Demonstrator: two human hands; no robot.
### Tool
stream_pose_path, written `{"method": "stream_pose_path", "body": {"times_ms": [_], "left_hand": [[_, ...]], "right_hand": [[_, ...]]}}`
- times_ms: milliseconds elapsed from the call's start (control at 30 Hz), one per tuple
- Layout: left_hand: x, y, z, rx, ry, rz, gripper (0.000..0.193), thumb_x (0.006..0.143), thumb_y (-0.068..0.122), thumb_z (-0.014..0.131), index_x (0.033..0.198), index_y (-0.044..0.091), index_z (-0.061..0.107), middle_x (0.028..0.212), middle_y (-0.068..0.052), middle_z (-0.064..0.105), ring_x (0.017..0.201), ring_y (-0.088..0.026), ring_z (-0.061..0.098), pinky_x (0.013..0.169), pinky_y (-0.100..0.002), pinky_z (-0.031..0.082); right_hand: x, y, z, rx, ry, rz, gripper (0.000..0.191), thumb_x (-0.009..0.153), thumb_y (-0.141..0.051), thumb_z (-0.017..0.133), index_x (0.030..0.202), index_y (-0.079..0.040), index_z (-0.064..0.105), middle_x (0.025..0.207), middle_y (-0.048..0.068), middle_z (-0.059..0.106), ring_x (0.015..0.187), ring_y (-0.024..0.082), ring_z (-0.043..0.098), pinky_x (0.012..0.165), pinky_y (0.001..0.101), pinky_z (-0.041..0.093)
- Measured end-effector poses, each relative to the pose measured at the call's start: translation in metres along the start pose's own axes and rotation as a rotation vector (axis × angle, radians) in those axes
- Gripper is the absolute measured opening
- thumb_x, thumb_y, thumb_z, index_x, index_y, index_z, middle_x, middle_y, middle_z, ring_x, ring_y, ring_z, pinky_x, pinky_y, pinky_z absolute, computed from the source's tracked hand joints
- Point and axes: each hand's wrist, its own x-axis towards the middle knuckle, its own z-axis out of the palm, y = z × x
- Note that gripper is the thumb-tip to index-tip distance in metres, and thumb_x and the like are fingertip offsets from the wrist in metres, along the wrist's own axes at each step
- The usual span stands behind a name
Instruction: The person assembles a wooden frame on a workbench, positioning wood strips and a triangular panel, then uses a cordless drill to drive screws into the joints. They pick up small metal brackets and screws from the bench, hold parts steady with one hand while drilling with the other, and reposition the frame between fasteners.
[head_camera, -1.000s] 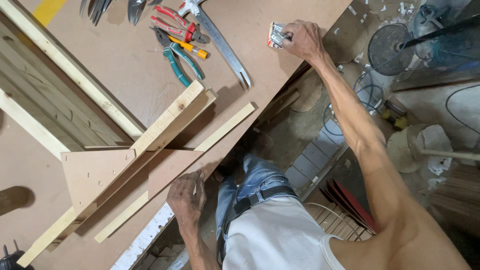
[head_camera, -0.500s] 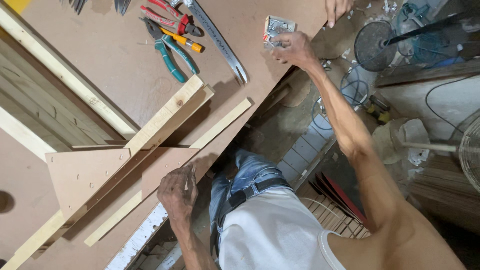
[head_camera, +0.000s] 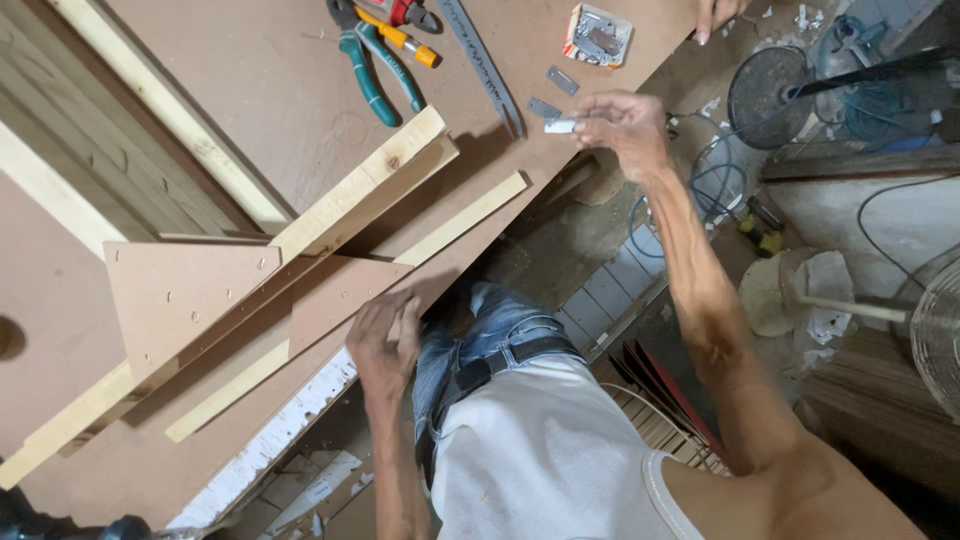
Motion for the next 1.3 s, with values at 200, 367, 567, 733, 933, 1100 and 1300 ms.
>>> {"method": "stream_pose_path", "body": {"times_ms": [200,367,567,733,933,1100,1300], "left_hand": [[0.021,0.019,0.075,-0.85,-0.162,-0.18,0.044,0.097,0.003,0.069,0.139,-0.004,0.057,0.123,-0.014,0.07,0.108,-0.017,0.07,0.098,-0.031,0.058],[0.013,0.008,0.078,-0.999,-0.134,-0.23,0.035,0.102,0.001,0.066,0.136,-0.007,0.062,0.117,-0.013,0.074,0.103,-0.015,0.07,0.096,-0.029,0.059],[-0.009,-0.004,0.062,-0.889,-0.146,-0.323,0.038,0.101,0.001,0.067,0.138,-0.006,0.061,0.107,-0.011,0.073,0.097,-0.014,0.07,0.09,-0.029,0.062],[-0.022,-0.011,0.051,-0.785,-0.151,-0.298,0.041,0.1,0.002,0.067,0.14,-0.001,0.061,0.109,-0.009,0.074,0.096,-0.012,0.069,0.089,-0.027,0.06],[-0.022,-0.008,0.04,-0.645,-0.122,-0.272,0.036,0.101,0.004,0.066,0.137,0.002,0.065,0.103,-0.009,0.079,0.091,-0.009,0.072,0.084,-0.025,0.061],[-0.026,-0.002,0.028,-0.533,-0.138,-0.271,0.036,0.1,0.007,0.069,0.136,0.003,0.066,0.1,-0.014,0.08,0.088,-0.011,0.072,0.082,-0.026,0.061],[-0.032,0.001,0.024,-0.619,-0.183,-0.285,0.045,0.095,0.007,0.071,0.139,0.002,0.061,0.111,-0.017,0.076,0.098,-0.013,0.074,0.086,-0.029,0.064]], "right_hand": [[-0.088,0.007,0.091,0.399,-0.218,0.24,0.026,0.09,0.002,0.078,0.112,0.014,0.071,0.094,0.022,0.073,0.08,0.025,0.074,0.076,0.0334,0.065],[-0.126,0.003,0.141,0.308,-0.215,0.211,0.021,0.091,-0.001,0.074,0.108,0.012,0.072,0.102,0.02,0.076,0.084,0.022,0.076,0.078,0.0326,0.066],[-0.144,-0.013,0.162,-0.333,-0.339,-0.105,0.028,0.088,0.002,0.074,0.116,0.004,0.074,0.105,0.014,0.078,0.093,0.016,0.076,0.083,0.0288,0.064],[-0.154,-0.024,0.184,-0.576,-0.373,-0.331,0.033,0.083,0.003,0.075,0.116,0.0,0.075,0.103,0.014,0.078,0.09,0.016,0.077,0.081,0.0289,0.066],[-0.161,-0.03,0.199,-0.641,-0.334,-0.409,0.031,0.082,0.003,0.076,0.113,0.001,0.075,0.101,0.015,0.078,0.088,0.017,0.077,0.079,0.0297,0.065],[-0.173,-0.027,0.203,-0.584,-0.302,-0.398,0.026,0.086,0.003,0.077,0.112,0.002,0.075,0.1,0.014,0.078,0.088,0.018,0.078,0.078,0.0293,0.062],[-0.19,-0.019,0.205,-0.584,-0.28,-0.303,0.031,0.085,0.002,0.077,0.116,0.003,0.074,0.099,0.015,0.077,0.088,0.017,0.077,0.078,0.0257,0.066]]}}
